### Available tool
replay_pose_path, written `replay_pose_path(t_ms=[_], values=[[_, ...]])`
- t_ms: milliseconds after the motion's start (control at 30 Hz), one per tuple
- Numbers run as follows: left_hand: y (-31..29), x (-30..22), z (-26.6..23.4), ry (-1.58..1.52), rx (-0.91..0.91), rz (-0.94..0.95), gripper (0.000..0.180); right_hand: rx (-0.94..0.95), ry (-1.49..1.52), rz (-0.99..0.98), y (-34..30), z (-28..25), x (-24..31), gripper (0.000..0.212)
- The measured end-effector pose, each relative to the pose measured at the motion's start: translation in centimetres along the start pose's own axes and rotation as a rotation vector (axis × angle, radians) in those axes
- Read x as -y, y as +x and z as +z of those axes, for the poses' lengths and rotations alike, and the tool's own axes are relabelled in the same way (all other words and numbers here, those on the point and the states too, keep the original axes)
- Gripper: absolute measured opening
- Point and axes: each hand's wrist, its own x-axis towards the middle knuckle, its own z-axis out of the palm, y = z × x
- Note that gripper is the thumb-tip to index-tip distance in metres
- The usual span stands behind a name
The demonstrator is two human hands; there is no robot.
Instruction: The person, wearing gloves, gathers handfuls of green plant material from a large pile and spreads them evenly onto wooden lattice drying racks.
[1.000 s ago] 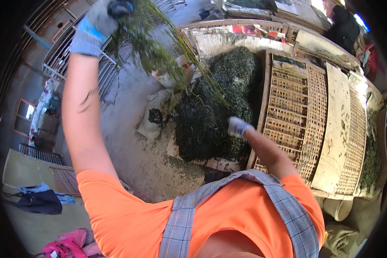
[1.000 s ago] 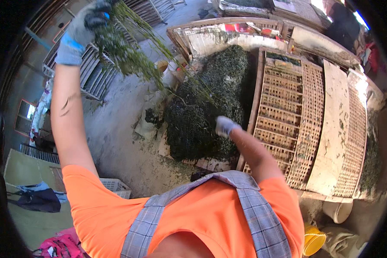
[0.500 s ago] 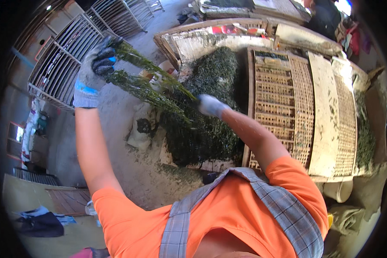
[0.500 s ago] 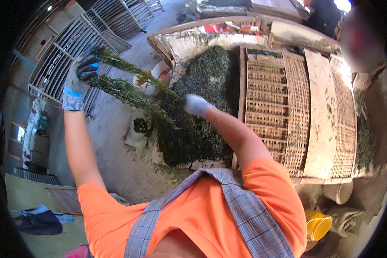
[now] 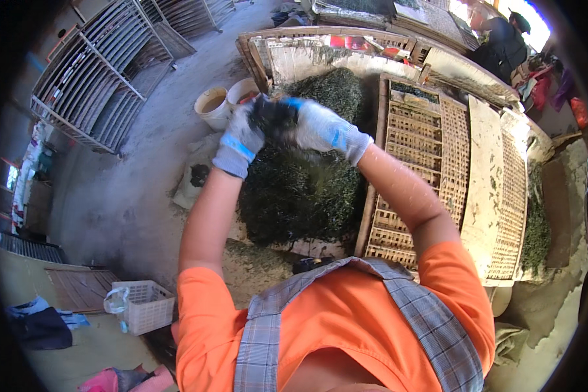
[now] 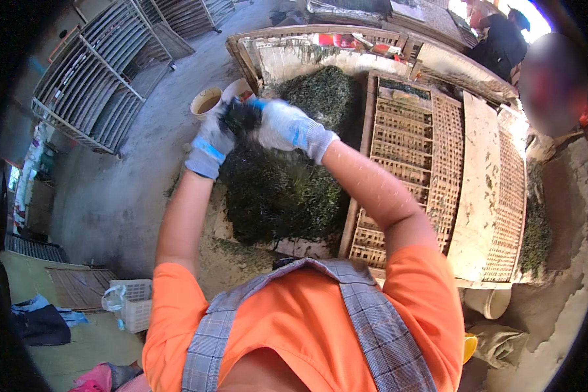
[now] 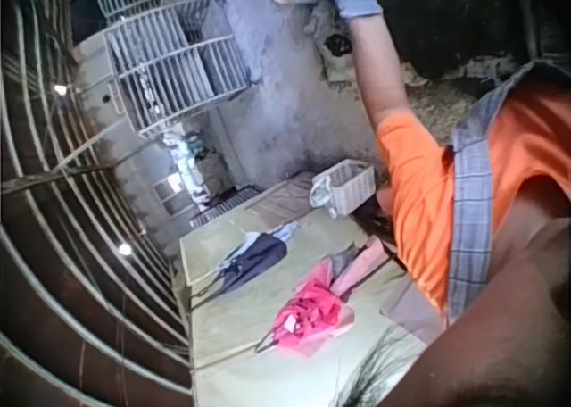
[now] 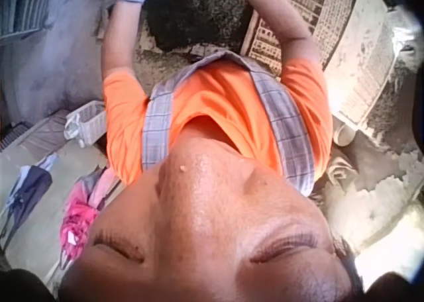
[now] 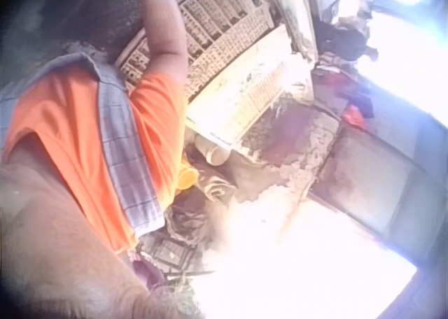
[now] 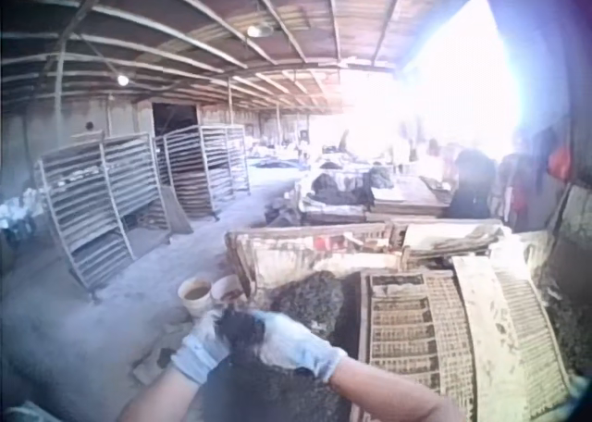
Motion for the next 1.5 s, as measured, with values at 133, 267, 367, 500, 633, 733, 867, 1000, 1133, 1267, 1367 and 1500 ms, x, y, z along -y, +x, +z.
replay_pose_path(t_ms=[133, 267, 367, 500, 633, 733, 867, 1000, 1133, 1267, 1367, 1500], values=[[3.7, -3.3, 4.9, 0.069, -0.401, 0.225, 0.025, -0.163, -0.657, -0.303, 0.3, 0.3, -2.7, 0.040], [3.2, -10.6, 4.5, 0.064, -0.249, 0.248, 0.027, -0.155, -0.821, 0.183, -2.0, 1.5, -10.9, 0.036], [1.4, -12.7, 2.9, 0.042, -0.061, 0.134, 0.027, -0.169, -0.948, 0.069, -5.5, -3.3, -19.7, 0.039], [-2.1, -4.8, 3.3, 0.479, -0.282, 0.090, 0.036, -0.140, -1.059, 0.178, -3.0, 0.0, -4.9, 0.024], [-5.0, 0.2, 1.7, 0.497, -0.073, -0.053, 0.030, -0.179, -1.279, -0.091, 2.7, 1.7, 4.5, 0.032], [-5.2, -1.0, 2.3, 0.511, -0.230, -0.176, 0.026, -0.086, -1.335, -0.028, 5.6, -1.7, -2.1, 0.030], [-7.1, -5.3, 6.9, 0.498, -0.329, 0.260, 0.023, -0.168, -1.009, 0.025, -0.5, -2.1, -13.6, 0.025], [-8.3, -13.3, 14.9, 0.407, 0.125, 0.307, 0.038, -0.018, -1.177, 0.397, -7.8, -0.8, -24.3, 0.031], [-5.9, -13.1, 21.3, 0.642, 0.118, 0.356, 0.039, 0.353, -1.076, 0.410, -6.1, -5.5, -25.9, 0.030], [-1.0, -3.3, 22.1, 0.689, -0.244, 0.243, 0.026, 0.117, -1.240, 0.435, -10.1, -10.7, -7.3, 0.032], [4.8, 2.5, 22.6, 0.496, -0.009, -0.017, 0.030, -0.291, -0.339, -0.119, -17.7, -17.1, -0.6, 0.031], [11.0, 11.4, 29.0, 0.286, 0.224, -0.186, 0.033, -0.215, -0.180, -0.164, -24.8, -20.9, 6.3, 0.039]])
